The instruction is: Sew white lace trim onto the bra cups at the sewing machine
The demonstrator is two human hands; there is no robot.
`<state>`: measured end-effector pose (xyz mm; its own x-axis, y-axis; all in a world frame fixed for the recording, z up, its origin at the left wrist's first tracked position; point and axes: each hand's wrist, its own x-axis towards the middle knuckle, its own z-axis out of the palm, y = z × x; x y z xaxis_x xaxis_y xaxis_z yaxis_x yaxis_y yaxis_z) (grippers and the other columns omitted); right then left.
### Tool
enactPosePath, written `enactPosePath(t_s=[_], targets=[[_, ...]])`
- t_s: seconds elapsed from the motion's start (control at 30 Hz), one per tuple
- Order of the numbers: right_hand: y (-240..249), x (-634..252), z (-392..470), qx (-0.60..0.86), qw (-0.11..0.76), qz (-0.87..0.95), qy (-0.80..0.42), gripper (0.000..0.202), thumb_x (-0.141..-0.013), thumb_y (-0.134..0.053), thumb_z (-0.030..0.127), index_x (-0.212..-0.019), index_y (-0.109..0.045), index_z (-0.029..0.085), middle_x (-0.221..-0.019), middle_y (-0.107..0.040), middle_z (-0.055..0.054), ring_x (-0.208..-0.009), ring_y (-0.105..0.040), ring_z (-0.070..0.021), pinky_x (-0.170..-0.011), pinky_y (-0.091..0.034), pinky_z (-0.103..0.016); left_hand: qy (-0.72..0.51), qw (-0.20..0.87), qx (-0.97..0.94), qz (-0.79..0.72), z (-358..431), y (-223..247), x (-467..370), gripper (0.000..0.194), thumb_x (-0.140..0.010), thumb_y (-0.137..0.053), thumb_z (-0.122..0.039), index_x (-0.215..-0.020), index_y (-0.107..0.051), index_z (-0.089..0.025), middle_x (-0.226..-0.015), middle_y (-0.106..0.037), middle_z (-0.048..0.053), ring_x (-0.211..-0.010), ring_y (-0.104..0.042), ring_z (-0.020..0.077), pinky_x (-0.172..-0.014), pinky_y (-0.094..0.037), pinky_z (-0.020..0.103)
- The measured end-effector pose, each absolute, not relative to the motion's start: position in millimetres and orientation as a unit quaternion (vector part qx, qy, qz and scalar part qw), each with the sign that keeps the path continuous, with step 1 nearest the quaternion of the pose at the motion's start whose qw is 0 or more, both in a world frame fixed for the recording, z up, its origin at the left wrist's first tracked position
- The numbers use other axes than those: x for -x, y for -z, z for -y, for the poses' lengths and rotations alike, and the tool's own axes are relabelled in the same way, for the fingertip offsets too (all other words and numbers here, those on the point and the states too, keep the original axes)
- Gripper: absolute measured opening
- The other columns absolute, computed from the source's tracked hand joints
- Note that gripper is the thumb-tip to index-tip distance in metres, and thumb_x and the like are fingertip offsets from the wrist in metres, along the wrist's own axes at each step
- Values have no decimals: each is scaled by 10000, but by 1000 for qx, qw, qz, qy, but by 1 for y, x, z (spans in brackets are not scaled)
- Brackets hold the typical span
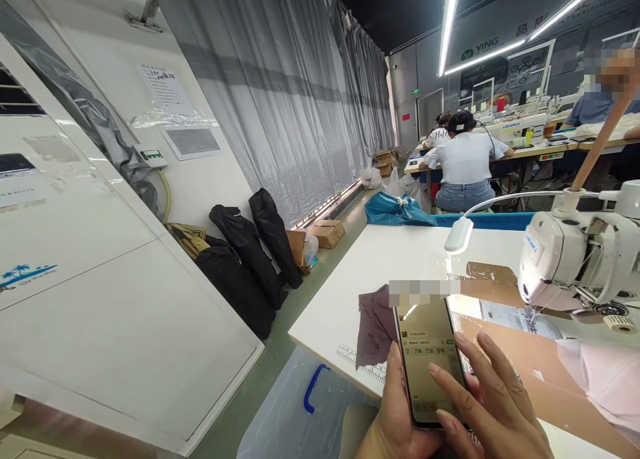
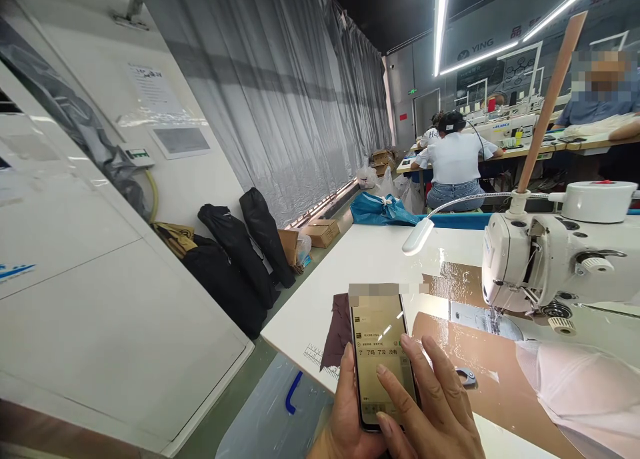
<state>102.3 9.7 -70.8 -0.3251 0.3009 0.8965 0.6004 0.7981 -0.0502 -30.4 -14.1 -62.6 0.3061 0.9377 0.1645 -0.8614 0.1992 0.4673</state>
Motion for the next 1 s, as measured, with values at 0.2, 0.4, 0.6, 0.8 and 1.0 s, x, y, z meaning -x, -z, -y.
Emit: enactPosePath(t_s=[0.2,0.4,0.6,0.8,1.0], targets=[[70,-102,-8,268,506,805,153,237,-903,-504,319,-1040,-648,190,-1463,-394,-158,-1383,-307,-377,-827,-517,-423,-580,773,-245,-75,14,64,30,740,-914,-317,-653,-1337,-533,-85,-1336,-577,154,-1224,-537,284,-1133,-267,413],[69,-103,-7,266,503,807,155,234,-896,-503,292,-995,-673,165,-1428,-420,-195,-1372,-309,-406,-782,-539,-445,-579,774,-248,-67,14,64,30,737,-921,-295,-647,-1359,-508,-95,-1383,-537,148,-1271,-497,294,-1138,-252,425],[73,-104,-10,266,494,812,159,251,-883,-518,298,-1048,-665,178,-1440,-403,-202,-1371,-303,-418,-778,-540,-462,-593,762,-247,-84,12,64,29,712,-914,-325,-645,-1334,-541,-113,-1357,-565,133,-1273,-497,308,-1134,-263,435],[71,-99,-9,266,456,829,185,357,-899,-496,398,-1156,-644,200,-1410,-435,-209,-1382,-275,-418,-925,-419,-494,-591,757,-255,-114,18,48,30,618,-883,-480,-595,-1289,-588,-141,-1362,-567,88,-1327,-448,267,-1151,-253,357],[69,-97,-9,263,443,836,187,411,-888,-510,396,-1250,-589,218,-1442,-400,-204,-1415,-214,-387,-1040,-304,-456,-586,758,-269,-101,18,45,29,627,-911,-406,-605,-1318,-561,-154,-1360,-568,98,-1312,-469,277,-1160,-242,391]])
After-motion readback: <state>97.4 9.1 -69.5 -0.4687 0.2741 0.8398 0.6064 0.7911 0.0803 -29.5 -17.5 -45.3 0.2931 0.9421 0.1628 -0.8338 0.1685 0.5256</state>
